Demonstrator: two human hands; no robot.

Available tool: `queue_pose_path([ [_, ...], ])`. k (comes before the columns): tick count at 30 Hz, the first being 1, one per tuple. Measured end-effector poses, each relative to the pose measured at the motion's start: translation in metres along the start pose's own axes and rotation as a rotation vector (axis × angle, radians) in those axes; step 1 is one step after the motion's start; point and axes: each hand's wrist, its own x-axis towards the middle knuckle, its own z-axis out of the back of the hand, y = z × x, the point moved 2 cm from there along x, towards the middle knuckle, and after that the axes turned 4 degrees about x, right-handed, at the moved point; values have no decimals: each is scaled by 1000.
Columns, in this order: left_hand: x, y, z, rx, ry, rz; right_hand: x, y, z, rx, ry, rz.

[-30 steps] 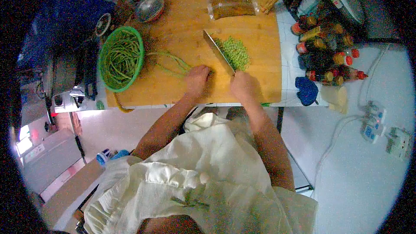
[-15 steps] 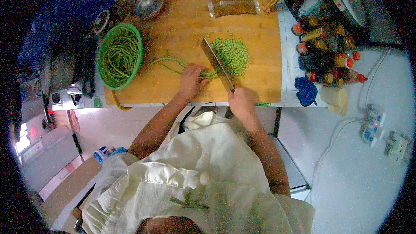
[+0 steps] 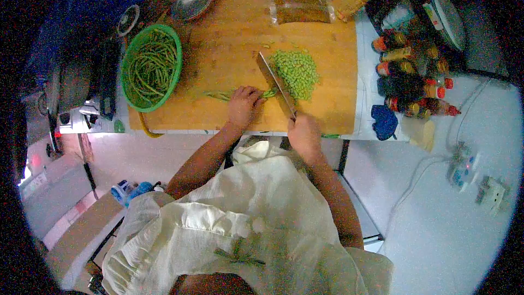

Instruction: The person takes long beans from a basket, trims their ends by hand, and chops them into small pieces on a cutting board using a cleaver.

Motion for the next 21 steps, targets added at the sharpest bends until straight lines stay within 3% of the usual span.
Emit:
queue_pose_path([
  [12,-6,-1,-8,-71,-5,42,28,27,-21,-238,95,-87],
  [19,-5,-4,-7,-70,-127,40,44,39,-11,-149,44,-98],
  [21,-7,-5,-4,-124,-19,153,42,28,-7,-44,25,-160],
])
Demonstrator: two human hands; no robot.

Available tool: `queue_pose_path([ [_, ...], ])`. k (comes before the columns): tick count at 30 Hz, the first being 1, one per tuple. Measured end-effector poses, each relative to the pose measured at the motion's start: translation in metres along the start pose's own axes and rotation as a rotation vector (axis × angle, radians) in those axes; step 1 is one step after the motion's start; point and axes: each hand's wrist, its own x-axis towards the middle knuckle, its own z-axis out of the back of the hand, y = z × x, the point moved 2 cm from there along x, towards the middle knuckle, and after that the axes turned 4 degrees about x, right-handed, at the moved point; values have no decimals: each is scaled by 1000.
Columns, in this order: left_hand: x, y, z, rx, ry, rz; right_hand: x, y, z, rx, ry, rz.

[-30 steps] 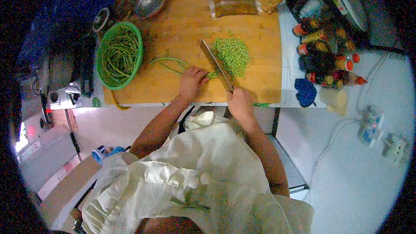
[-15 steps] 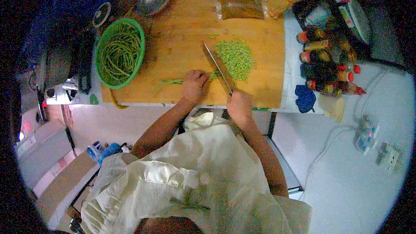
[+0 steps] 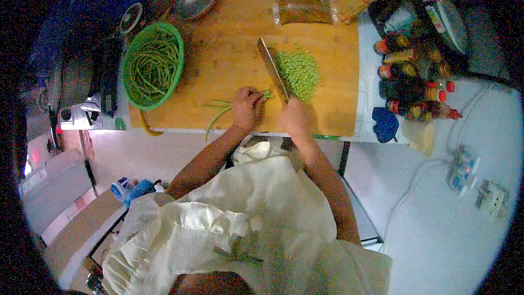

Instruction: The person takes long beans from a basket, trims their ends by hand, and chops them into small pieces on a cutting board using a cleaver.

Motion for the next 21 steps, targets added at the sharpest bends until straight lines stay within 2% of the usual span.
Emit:
queue_pose_path([
  [4,1,-3,-1,-4,84,129,-21,-10,9,54,-27,65],
  [6,4,0,-2,-56,-28,88,-29,-11,11,42,3,208],
  [7,4,-1,-1,-56,-31,92,-32,-10,10,39,4,211],
  [9,4,-2,0,-150,-49,224,-36,-10,9,-7,35,188],
  [15,4,4,-2,-99,-23,101,-30,-5,1,-102,71,173],
  [18,3,4,-4,-116,3,128,-18,9,-1,-201,83,126],
  [21,5,1,0,-84,-8,66,-5,24,-11,-143,88,160],
])
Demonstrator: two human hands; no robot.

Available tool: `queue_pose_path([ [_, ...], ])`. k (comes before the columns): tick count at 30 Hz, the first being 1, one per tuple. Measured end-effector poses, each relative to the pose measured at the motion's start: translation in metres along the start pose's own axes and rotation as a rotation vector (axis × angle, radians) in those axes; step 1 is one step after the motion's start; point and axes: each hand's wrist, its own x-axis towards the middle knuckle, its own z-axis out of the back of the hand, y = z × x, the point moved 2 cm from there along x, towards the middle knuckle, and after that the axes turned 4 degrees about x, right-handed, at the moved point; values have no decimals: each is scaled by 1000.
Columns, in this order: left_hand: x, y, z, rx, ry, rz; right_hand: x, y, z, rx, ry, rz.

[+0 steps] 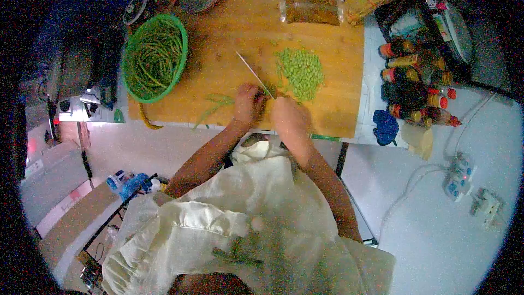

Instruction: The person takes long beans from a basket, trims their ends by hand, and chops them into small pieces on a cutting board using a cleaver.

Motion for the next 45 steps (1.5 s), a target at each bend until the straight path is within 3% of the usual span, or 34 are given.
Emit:
queue_pose_path([
  [4,-1,0,2,12,-56,-68,3,9,0,-2,-122,29],
  [10,2,-4,2,103,-33,-101,-16,-24,14,23,-26,-90],
  [13,9,-6,-7,132,11,-94,-22,-41,13,148,-164,-74],
  [25,7,0,-4,89,43,-41,-34,-45,12,115,-38,2],
  [30,-4,8,3,41,52,-67,-29,-46,11,114,29,-82],
  [36,-4,5,2,7,-82,-40,-34,-47,11,133,-153,-10],
  [40,-1,5,0,-55,-99,-14,-35,-44,11,113,-108,15],
  [43,0,7,2,-61,-88,-2,-32,-43,7,33,-67,11],
  [45,-1,12,0,-27,65,56,-33,-37,11,36,-82,49],
])
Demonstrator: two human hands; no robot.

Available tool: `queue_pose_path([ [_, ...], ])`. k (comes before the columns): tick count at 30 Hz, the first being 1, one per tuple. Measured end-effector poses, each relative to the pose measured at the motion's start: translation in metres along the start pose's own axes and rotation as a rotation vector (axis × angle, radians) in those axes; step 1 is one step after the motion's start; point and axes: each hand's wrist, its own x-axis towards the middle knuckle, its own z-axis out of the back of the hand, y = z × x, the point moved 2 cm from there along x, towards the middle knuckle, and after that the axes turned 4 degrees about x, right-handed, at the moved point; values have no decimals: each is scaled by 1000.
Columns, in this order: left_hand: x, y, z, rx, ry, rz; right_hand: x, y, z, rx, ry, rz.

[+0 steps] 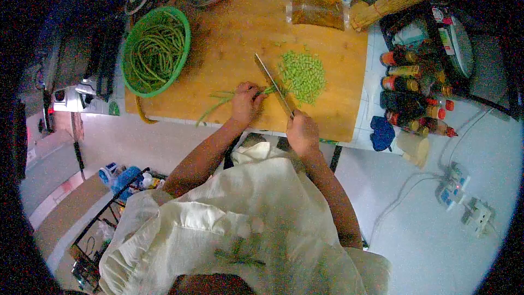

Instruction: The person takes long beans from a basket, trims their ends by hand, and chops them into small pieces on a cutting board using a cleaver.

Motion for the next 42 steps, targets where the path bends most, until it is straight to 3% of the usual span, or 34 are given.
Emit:
queue_pose_path([
  [6,1,2,-2,24,-55,-88,20,21,-9,-69,93,-44],
  [13,-1,1,-2,22,-124,-171,44,23,-20,-38,-39,-51],
  [18,0,4,-1,10,-91,-102,31,13,-4,134,-52,-93],
  [25,6,2,3,-67,-131,-133,1,8,-8,24,21,-39],
  [28,5,0,7,-115,-56,53,4,8,-13,45,-1,-40],
  [30,5,5,7,-56,-53,-105,6,7,-15,12,11,-37],
  [36,-16,25,9,64,-144,-279,6,16,-11,-9,45,-80],
  [42,-13,19,17,80,-154,-332,17,26,-13,-79,81,-101],
])
